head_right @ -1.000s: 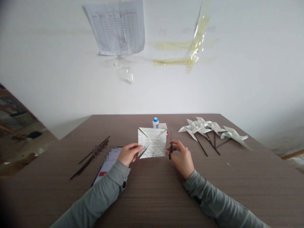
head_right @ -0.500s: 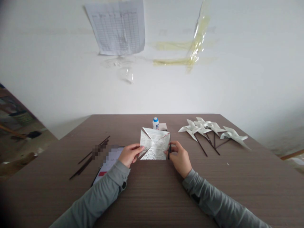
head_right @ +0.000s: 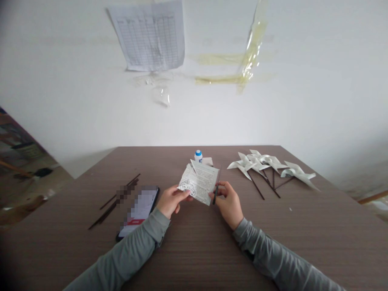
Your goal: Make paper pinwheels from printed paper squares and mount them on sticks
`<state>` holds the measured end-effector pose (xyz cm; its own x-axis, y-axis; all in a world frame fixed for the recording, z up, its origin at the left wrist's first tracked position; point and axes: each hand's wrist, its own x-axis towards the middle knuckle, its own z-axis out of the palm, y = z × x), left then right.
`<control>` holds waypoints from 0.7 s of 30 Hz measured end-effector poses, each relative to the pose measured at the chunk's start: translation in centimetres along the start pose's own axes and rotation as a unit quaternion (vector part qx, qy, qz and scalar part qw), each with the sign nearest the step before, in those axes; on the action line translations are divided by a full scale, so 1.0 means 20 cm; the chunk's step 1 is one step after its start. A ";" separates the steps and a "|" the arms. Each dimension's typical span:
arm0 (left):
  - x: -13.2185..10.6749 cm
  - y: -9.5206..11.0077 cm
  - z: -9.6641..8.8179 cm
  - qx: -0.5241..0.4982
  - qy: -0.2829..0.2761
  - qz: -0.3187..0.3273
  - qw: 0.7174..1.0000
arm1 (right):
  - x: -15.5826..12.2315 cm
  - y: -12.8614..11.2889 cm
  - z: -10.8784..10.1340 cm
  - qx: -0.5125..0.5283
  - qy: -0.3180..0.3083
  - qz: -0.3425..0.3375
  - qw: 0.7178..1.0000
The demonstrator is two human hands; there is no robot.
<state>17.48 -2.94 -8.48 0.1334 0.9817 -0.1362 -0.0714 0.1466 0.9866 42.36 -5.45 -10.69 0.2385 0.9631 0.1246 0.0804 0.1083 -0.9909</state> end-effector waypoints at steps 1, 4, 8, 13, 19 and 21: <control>0.01 -0.02 0.00 -0.003 0.005 0.000 1.000 | -0.01 0.00 0.01 0.006 -0.003 0.002 1.000; 0.03 -0.05 -0.01 -0.004 0.011 0.002 1.000 | -0.01 0.00 0.02 0.010 0.005 0.004 1.000; 0.03 -0.03 -0.02 0.005 0.002 0.005 1.000 | 0.01 0.00 0.00 0.002 0.024 0.007 1.000; 0.02 0.00 0.01 0.007 0.023 -0.016 1.000 | 0.01 -0.01 -0.01 0.012 0.026 0.012 1.000; 0.02 -0.07 0.06 -0.012 0.020 -0.031 0.999 | 0.00 -0.02 0.02 0.071 0.050 0.015 0.996; 0.02 -0.10 0.05 -0.013 -0.014 -0.019 1.000 | 0.00 -0.02 0.04 0.086 0.052 0.014 0.995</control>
<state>18.76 -3.06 -10.44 0.1644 0.9716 -0.1703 -0.0905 0.1868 0.9782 41.63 -5.30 -10.40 0.3384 0.9365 0.0921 -0.0919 0.1303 -0.9872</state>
